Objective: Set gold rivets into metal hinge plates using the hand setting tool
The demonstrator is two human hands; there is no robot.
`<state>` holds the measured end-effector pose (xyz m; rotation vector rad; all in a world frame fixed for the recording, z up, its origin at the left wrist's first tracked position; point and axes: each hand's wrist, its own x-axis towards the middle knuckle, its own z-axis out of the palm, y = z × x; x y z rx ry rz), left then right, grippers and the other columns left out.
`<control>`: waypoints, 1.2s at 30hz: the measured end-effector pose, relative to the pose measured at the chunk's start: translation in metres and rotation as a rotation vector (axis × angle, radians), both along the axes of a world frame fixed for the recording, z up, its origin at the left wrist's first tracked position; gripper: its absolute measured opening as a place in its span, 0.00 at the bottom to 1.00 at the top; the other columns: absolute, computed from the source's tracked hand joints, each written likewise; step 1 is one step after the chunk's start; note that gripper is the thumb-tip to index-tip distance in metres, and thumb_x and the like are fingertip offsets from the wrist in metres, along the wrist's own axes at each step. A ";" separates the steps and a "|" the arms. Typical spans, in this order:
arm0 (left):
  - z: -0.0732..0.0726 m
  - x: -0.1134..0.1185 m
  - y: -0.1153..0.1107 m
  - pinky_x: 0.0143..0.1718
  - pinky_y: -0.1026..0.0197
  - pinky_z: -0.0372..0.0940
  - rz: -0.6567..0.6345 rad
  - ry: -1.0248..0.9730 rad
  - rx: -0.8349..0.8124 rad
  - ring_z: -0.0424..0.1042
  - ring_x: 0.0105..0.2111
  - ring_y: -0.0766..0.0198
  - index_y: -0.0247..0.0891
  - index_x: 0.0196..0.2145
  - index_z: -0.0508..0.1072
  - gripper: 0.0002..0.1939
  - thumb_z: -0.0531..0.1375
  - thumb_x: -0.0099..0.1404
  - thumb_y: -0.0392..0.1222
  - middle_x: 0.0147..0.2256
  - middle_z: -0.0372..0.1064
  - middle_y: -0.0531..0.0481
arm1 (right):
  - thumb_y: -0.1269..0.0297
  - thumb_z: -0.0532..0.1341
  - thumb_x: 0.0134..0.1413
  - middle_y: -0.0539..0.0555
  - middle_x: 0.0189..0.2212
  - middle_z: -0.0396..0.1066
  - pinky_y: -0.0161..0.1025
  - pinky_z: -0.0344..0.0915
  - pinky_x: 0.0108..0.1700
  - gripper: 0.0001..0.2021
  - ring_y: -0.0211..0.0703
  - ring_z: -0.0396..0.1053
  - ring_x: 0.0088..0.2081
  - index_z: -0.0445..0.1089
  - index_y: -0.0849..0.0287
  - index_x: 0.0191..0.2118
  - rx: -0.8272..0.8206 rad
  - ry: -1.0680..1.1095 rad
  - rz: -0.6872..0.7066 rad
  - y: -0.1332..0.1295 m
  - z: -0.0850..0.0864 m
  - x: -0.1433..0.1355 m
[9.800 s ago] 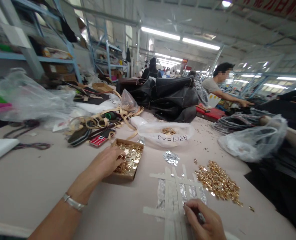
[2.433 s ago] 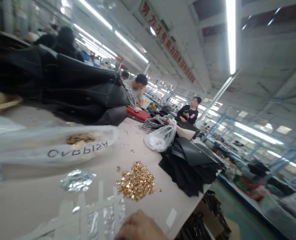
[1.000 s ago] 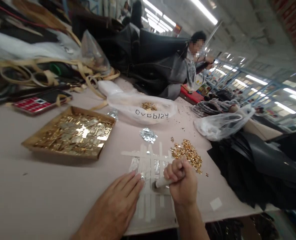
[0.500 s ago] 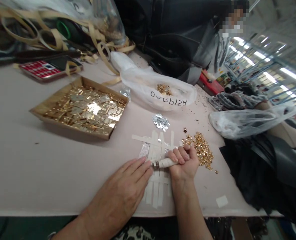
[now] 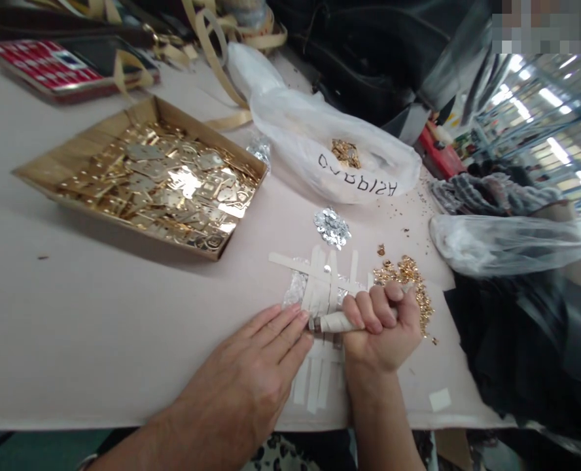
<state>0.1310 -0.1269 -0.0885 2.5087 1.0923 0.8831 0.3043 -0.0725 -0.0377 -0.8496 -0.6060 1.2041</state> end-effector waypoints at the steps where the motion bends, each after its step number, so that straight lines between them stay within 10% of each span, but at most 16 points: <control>1: 0.000 0.000 0.000 0.63 0.50 0.60 -0.001 -0.002 -0.012 0.68 0.60 0.56 0.34 0.52 0.73 0.18 0.50 0.69 0.32 0.58 0.70 0.42 | 0.58 0.56 0.66 0.37 0.14 0.37 0.28 0.47 0.17 0.15 0.30 0.32 0.14 0.64 0.54 0.27 0.035 -0.041 0.010 -0.004 0.004 -0.006; 6: 0.005 -0.002 0.000 0.63 0.50 0.61 -0.001 -0.017 -0.019 0.68 0.59 0.56 0.35 0.53 0.72 0.18 0.49 0.70 0.33 0.58 0.70 0.42 | 0.55 0.59 0.64 0.39 0.13 0.44 0.32 0.51 0.21 0.15 0.30 0.43 0.15 0.65 0.54 0.26 0.165 -0.268 0.126 -0.022 0.017 -0.031; 22: 0.005 -0.002 -0.001 0.63 0.50 0.62 0.002 0.005 -0.004 0.67 0.60 0.56 0.35 0.54 0.72 0.18 0.51 0.69 0.32 0.59 0.69 0.42 | 0.55 0.57 0.63 0.37 0.13 0.36 0.31 0.45 0.16 0.16 0.31 0.33 0.13 0.61 0.53 0.25 0.069 -0.134 -0.005 -0.007 0.006 -0.007; 36: 0.003 -0.002 -0.005 0.65 0.45 0.61 -0.019 -0.049 -0.102 0.62 0.63 0.52 0.34 0.57 0.69 0.19 0.50 0.72 0.34 0.61 0.65 0.40 | 0.55 0.63 0.61 0.43 0.16 0.53 0.37 0.56 0.23 0.14 0.34 0.54 0.18 0.70 0.54 0.26 0.172 -0.573 0.164 -0.029 0.009 -0.035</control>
